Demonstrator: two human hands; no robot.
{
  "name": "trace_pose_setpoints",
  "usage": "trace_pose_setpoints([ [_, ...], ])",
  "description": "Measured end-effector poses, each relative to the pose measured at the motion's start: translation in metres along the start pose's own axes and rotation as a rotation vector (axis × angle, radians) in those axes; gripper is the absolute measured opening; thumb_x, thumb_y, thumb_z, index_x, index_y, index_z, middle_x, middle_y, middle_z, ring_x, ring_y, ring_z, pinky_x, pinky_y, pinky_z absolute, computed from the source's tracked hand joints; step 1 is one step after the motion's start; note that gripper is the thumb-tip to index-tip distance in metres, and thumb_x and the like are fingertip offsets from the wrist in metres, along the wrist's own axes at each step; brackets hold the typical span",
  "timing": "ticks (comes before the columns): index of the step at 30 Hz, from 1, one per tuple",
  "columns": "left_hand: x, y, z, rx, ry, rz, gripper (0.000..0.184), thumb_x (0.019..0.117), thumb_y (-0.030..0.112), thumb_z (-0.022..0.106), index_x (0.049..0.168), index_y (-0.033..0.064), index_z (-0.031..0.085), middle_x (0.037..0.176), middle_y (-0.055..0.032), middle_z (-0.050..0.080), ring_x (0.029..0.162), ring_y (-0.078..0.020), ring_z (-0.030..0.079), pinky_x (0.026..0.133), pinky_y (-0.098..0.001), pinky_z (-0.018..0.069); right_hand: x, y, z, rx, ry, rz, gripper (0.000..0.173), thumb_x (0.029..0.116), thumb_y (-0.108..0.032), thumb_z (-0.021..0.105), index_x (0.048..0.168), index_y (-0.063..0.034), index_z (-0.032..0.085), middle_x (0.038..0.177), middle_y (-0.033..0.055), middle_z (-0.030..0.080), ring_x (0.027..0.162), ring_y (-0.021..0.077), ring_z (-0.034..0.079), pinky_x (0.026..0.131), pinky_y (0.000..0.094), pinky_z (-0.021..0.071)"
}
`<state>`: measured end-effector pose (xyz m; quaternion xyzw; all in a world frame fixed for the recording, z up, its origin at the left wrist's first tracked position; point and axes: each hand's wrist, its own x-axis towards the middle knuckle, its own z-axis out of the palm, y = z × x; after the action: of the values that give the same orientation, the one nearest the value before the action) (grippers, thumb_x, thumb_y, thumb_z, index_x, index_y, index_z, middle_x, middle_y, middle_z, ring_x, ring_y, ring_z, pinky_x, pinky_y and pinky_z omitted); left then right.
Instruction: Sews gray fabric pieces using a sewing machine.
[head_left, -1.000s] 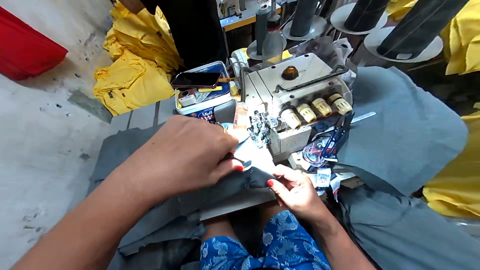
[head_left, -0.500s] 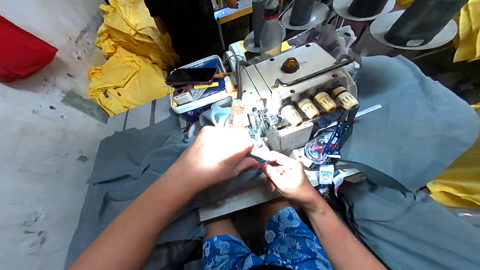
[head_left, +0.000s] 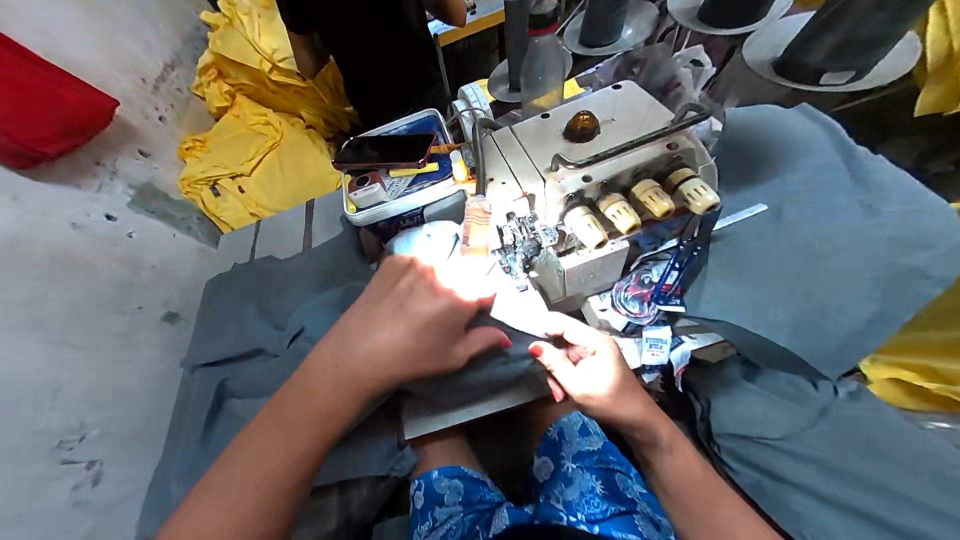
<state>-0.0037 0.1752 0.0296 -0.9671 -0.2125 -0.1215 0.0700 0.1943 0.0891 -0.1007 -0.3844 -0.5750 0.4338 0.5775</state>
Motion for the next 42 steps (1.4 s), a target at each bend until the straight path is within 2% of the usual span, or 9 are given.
trace_pose_setpoints([
  [16, 0.01, 0.001, 0.031, -0.032, 0.032, 0.008, 0.041, 0.0943, 0.045, 0.061, 0.07, 0.0119, 0.064, 0.063, -0.003, 0.057, 0.059, -0.0209, 0.062, 0.05, -0.0398, 0.047, 0.02, 0.006, 0.004, -0.029, 0.028, -0.039, 0.015, 0.0981, -0.003, 0.056, 0.104, 0.0068, 0.066, 0.094, 0.0024, 0.066, 0.057, -0.0092, 0.052, 0.052, 0.0083, 0.0474],
  [21, 0.003, -0.026, 0.03, 0.008, -0.093, 0.001, 0.051, 0.0961, 0.054, 0.052, 0.07, 0.0119, 0.065, 0.075, -0.0076, 0.066, 0.08, -0.0271, 0.066, 0.087, -0.053, 0.0479, 0.022, 0.005, 0.002, -0.018, 0.017, -0.022, 0.014, 0.0982, -0.004, 0.058, 0.103, 0.0066, 0.066, 0.093, 0.0026, 0.064, 0.058, -0.0084, 0.051, 0.053, 0.0086, 0.0473],
  [24, -0.011, -0.06, 0.007, 0.051, -0.367, -0.269, 0.064, 0.0883, 0.07, 0.058, 0.101, 0.0092, 0.076, 0.082, -0.0103, 0.072, 0.085, -0.031, 0.071, 0.095, -0.0629, 0.045, 0.021, 0.007, 0.003, -0.014, 0.028, -0.02, 0.014, 0.0988, -0.004, 0.057, 0.102, 0.0075, 0.065, 0.092, 0.0027, 0.063, 0.06, -0.0078, 0.051, 0.056, 0.009, 0.0474],
  [28, -0.049, -0.039, -0.048, -0.03, -0.289, -0.121, 0.051, 0.0965, 0.054, 0.051, 0.065, 0.0148, 0.062, 0.055, -0.0015, 0.053, 0.051, -0.0203, 0.057, 0.05, -0.046, 0.0455, 0.008, 0.017, 0.011, -0.143, 0.249, -0.182, 0.018, 0.0968, -0.005, 0.061, 0.106, 0.0085, 0.068, 0.099, 0.0095, 0.069, 0.07, -0.0044, 0.06, 0.064, 0.0109, 0.0524],
  [31, -0.043, 0.045, -0.104, -0.165, -0.552, 0.002, 0.039, 0.1035, 0.024, 0.054, 0.074, 0.0002, 0.064, 0.06, -0.0156, 0.058, 0.057, -0.0349, 0.064, 0.05, -0.0485, 0.0496, -0.014, 0.04, 0.042, -0.378, 0.412, -0.337, 0.025, 0.097, -0.017, 0.063, 0.112, 0.0025, 0.063, 0.111, 0.0135, 0.068, 0.091, 0.006, 0.066, 0.079, 0.0178, 0.0549],
  [34, -0.029, 0.077, -0.099, -0.003, -0.678, -0.142, 0.03, 0.102, 0.021, 0.059, 0.084, -0.002, 0.067, 0.063, -0.0185, 0.06, 0.06, -0.0395, 0.066, 0.05, -0.0513, 0.0489, -0.027, 0.026, 0.083, -0.565, 0.004, -0.195, 0.026, 0.0862, -0.007, 0.065, 0.107, 0.0076, 0.07, 0.101, 0.0227, 0.072, 0.091, 0.0316, 0.074, 0.079, 0.046, 0.0613],
  [36, -0.041, 0.045, -0.089, 0.065, -0.42, -0.176, 0.027, 0.0996, 0.025, 0.059, 0.11, 0.0019, 0.07, 0.061, -0.0147, 0.06, 0.053, -0.0375, 0.063, 0.044, -0.0528, 0.0479, -0.01, -0.007, 0.076, -0.566, -0.448, -0.032, 0.028, 0.0979, -0.009, 0.059, 0.122, 0.0035, 0.068, 0.098, 0.0241, 0.071, 0.09, 0.0407, 0.072, 0.078, 0.0578, 0.057],
  [38, -0.052, 0.008, -0.083, 0.056, -0.216, -0.136, 0.043, 0.0965, 0.034, 0.053, 0.129, 0.0094, 0.066, 0.061, -0.0047, 0.061, 0.049, -0.0267, 0.061, 0.042, -0.0476, 0.0476, -0.004, -0.016, 0.063, -0.509, -0.375, -0.198, 0.022, 0.1005, -0.013, 0.058, 0.112, -0.0006, 0.073, 0.085, 0.0154, 0.074, 0.08, 0.0301, 0.074, 0.071, 0.0497, 0.0582],
  [42, -0.059, -0.006, -0.08, 0.143, -0.168, -0.056, 0.032, 0.094, 0.043, 0.053, 0.109, 0.0236, 0.073, 0.082, 0.0003, 0.062, 0.054, -0.0156, 0.061, 0.04, -0.0364, 0.0465, 0.03, -0.009, 0.038, -0.508, 0.088, -0.416, 0.022, 0.0979, -0.019, 0.063, 0.101, -0.0036, 0.077, 0.097, 0.011, 0.074, 0.082, 0.0176, 0.069, 0.075, 0.0338, 0.0571],
])
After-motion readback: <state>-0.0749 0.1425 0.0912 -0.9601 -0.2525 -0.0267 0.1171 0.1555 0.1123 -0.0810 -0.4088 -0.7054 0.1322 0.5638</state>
